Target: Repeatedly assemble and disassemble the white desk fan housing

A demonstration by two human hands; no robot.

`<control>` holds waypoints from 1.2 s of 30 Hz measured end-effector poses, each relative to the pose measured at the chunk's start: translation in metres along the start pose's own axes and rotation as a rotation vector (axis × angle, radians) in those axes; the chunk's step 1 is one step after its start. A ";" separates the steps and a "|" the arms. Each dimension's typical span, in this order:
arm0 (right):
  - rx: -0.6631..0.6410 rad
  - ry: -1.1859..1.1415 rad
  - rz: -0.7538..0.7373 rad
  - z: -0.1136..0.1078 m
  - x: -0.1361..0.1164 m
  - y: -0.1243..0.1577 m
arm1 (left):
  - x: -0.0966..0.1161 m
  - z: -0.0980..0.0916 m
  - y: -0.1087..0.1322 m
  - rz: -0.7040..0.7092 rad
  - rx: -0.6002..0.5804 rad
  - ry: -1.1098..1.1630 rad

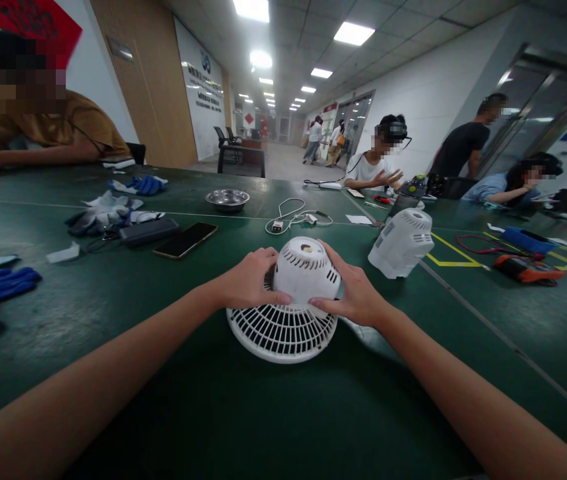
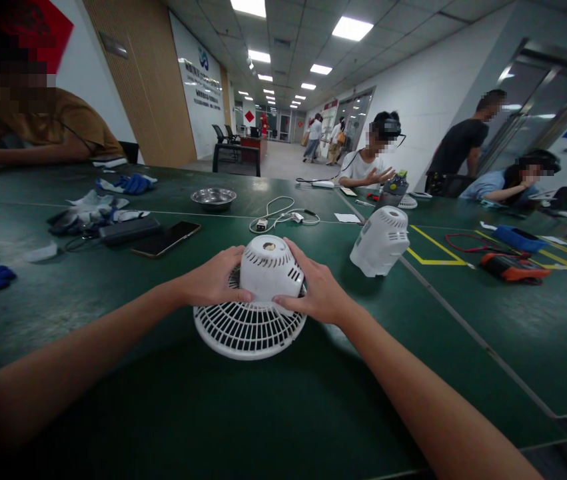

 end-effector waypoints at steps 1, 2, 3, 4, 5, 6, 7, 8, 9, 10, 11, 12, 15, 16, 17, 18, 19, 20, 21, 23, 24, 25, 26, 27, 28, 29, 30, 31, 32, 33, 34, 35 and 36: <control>0.002 0.000 0.010 0.001 0.000 0.001 | 0.000 0.000 0.000 0.004 0.001 -0.021; 0.005 0.002 0.016 0.002 0.000 0.001 | -0.001 0.001 0.000 0.010 0.001 -0.046; 0.009 0.007 0.018 0.002 -0.001 0.002 | -0.001 0.001 0.000 0.018 0.000 -0.070; 0.013 0.013 0.016 0.003 -0.001 0.003 | -0.001 0.001 0.000 0.026 -0.003 -0.090; 0.018 0.020 0.011 0.004 -0.001 0.003 | -0.001 0.001 0.001 0.031 -0.010 -0.105; 0.022 0.027 0.004 0.004 -0.001 0.004 | -0.001 0.001 0.001 0.037 -0.019 -0.115; 0.024 0.033 -0.001 0.005 -0.001 0.004 | -0.001 0.001 0.001 0.040 -0.029 -0.123; 0.021 0.037 -0.004 0.005 0.000 0.004 | -0.002 0.001 0.001 0.043 -0.038 -0.132; 0.017 0.042 -0.006 0.005 0.002 0.004 | -0.003 0.001 0.001 0.048 -0.047 -0.145; 0.011 0.047 -0.009 0.005 0.003 0.005 | -0.003 0.001 0.000 0.055 -0.058 -0.162; 0.003 0.053 -0.015 0.005 0.005 0.005 | -0.004 0.001 0.000 0.064 -0.069 -0.185; -0.005 0.061 -0.025 0.005 0.007 0.005 | -0.004 0.001 0.000 0.074 -0.078 -0.209; -0.024 0.060 -0.050 0.003 0.009 0.007 | -0.005 0.000 -0.001 0.090 -0.061 -0.248; -0.032 0.034 -0.041 0.003 0.009 0.008 | -0.005 -0.001 -0.002 0.090 -0.038 -0.242; -0.043 -0.004 -0.023 0.003 0.009 0.009 | -0.005 -0.001 -0.001 0.090 -0.020 -0.222; -0.055 -0.051 0.000 0.004 0.009 0.010 | -0.005 -0.001 -0.001 0.094 -0.013 -0.189; -0.067 -0.099 0.021 0.004 0.008 0.010 | -0.005 0.001 0.000 0.105 -0.015 -0.146; -0.076 -0.142 0.035 0.005 0.006 0.011 | -0.005 0.003 0.001 0.122 -0.025 -0.099; -0.080 -0.174 0.038 0.006 0.005 0.011 | -0.004 0.006 0.002 0.144 -0.036 -0.055; -0.081 -0.207 0.028 0.007 0.001 0.011 | -0.002 0.011 0.004 0.180 -0.029 -0.003; -0.079 -0.213 0.025 0.007 -0.001 0.011 | -0.001 0.013 0.004 0.188 -0.007 0.003; -0.079 -0.216 0.026 0.007 -0.002 0.010 | 0.000 0.014 0.005 0.190 0.016 0.001; -0.078 -0.218 0.030 0.007 -0.004 0.010 | 0.001 0.016 0.005 0.188 0.035 -0.004; -0.079 -0.221 0.033 0.007 -0.005 0.009 | 0.002 0.016 0.006 0.187 0.053 -0.009; -0.081 -0.223 0.033 0.008 -0.006 0.009 | 0.003 0.017 0.006 0.187 0.066 -0.013; -0.083 -0.224 0.031 0.007 -0.007 0.009 | 0.004 0.017 0.006 0.190 0.075 -0.016; -0.085 -0.224 0.030 0.007 -0.008 0.008 | 0.005 0.018 0.006 0.193 0.080 -0.019; -0.087 -0.221 0.029 0.007 -0.009 0.008 | 0.005 0.018 0.007 0.196 0.085 -0.023; -0.089 -0.217 0.032 0.007 -0.009 0.008 | 0.005 0.018 0.007 0.196 0.088 -0.030; -0.091 -0.213 0.035 0.007 -0.009 0.008 | 0.005 0.018 0.007 0.196 0.089 -0.037; -0.094 -0.209 0.039 0.007 -0.009 0.008 | 0.005 0.018 0.008 0.195 0.087 -0.044; -0.097 -0.206 0.042 0.007 -0.010 0.008 | 0.005 0.018 0.008 0.194 0.086 -0.050; -0.100 -0.203 0.042 0.006 -0.010 0.008 | 0.005 0.018 0.008 0.193 0.084 -0.053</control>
Point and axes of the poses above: each hand's wrist, its own y-axis away from the middle knuckle, its own z-axis out of the palm, x = y × z, the point moved 3 cm from there along -y, towards the middle knuckle, and after that the axes turned 4 degrees about x, right-handed, at the moved point
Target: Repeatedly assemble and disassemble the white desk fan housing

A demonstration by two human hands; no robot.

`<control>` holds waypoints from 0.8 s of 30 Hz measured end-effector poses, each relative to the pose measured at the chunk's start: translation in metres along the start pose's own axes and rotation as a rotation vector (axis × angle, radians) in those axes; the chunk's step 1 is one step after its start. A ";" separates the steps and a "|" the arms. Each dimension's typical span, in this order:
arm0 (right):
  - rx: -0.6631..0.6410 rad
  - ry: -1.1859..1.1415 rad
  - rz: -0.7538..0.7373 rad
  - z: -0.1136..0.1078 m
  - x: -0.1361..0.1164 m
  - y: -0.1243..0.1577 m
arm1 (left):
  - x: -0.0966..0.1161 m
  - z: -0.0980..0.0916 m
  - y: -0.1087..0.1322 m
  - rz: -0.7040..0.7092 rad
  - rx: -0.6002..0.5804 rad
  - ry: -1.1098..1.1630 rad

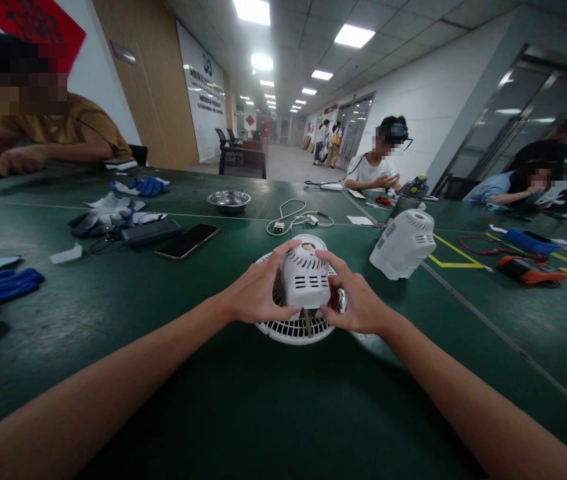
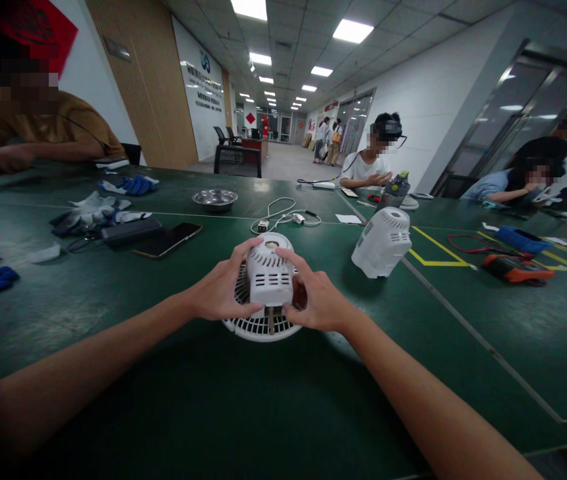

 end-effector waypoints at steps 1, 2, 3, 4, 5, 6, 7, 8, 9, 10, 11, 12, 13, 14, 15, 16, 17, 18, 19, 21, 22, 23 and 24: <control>-0.003 0.003 0.000 0.000 0.000 0.000 | 0.000 0.000 0.000 0.001 -0.001 0.002; -0.006 0.005 0.000 -0.001 0.000 0.000 | 0.000 -0.001 0.000 0.003 -0.002 0.005; -0.008 0.010 0.002 -0.001 -0.001 0.001 | -0.001 -0.001 0.000 0.007 -0.001 0.008; -0.011 0.015 0.005 -0.001 -0.001 0.001 | -0.001 -0.002 0.000 0.013 -0.002 0.010; -0.016 0.020 0.008 -0.002 -0.001 0.001 | -0.002 -0.003 0.000 0.019 -0.004 0.007; -0.024 0.023 0.012 -0.002 -0.001 0.001 | -0.004 -0.003 0.000 0.024 -0.009 0.000; -0.035 0.026 0.018 -0.003 -0.001 0.001 | -0.005 -0.003 0.000 0.026 -0.016 -0.010; -0.046 0.029 0.022 -0.003 -0.001 0.001 | -0.006 -0.003 0.000 0.023 -0.023 -0.022; -0.055 0.033 0.025 -0.002 -0.001 0.002 | -0.006 -0.002 0.000 0.019 -0.026 -0.035; -0.061 0.040 0.026 -0.001 -0.001 0.002 | -0.006 -0.001 0.000 0.012 -0.022 -0.051; -0.057 0.055 0.025 0.000 0.000 0.001 | -0.006 0.000 0.000 0.002 -0.010 -0.070; -0.037 0.079 0.026 0.000 0.002 0.001 | -0.005 0.001 0.000 -0.010 0.009 -0.093; -0.002 0.110 0.026 0.001 0.004 0.001 | -0.005 0.002 0.000 -0.025 0.034 -0.120; 0.043 0.143 0.026 0.002 0.006 0.000 | -0.005 0.003 0.001 -0.038 0.056 -0.146; 0.089 0.175 0.024 0.002 0.009 0.000 | -0.005 0.003 0.001 -0.046 0.073 -0.165; 0.127 0.199 0.018 0.002 0.012 -0.001 | -0.006 0.003 0.002 -0.046 0.078 -0.170; 0.155 0.212 0.010 0.002 0.014 -0.001 | -0.007 0.003 0.002 -0.040 0.078 -0.156; 0.170 0.218 -0.002 0.001 0.017 -0.001 | -0.010 0.003 0.003 -0.031 0.078 -0.128; 0.176 0.218 -0.013 0.000 0.019 -0.001 | -0.013 0.001 0.004 -0.030 0.085 -0.083; 0.199 0.207 -0.012 -0.005 0.024 0.000 | -0.024 -0.003 0.006 -0.093 0.172 -0.025; 0.218 0.193 0.003 -0.007 0.027 0.000 | -0.030 -0.005 0.007 -0.151 0.220 -0.017; 0.234 0.174 0.026 -0.010 0.029 0.000 | -0.037 -0.007 0.009 -0.229 0.258 -0.009; 0.245 0.148 0.055 -0.012 0.032 0.000 | -0.043 -0.009 0.011 -0.318 0.291 0.005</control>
Point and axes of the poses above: each hand's wrist, its own y-axis away from the middle knuckle, its own z-axis out of the palm, x = y × z, the point moved 3 cm from there along -y, towards the middle knuckle, and after that the axes turned 4 degrees about x, right-handed, at the moved point
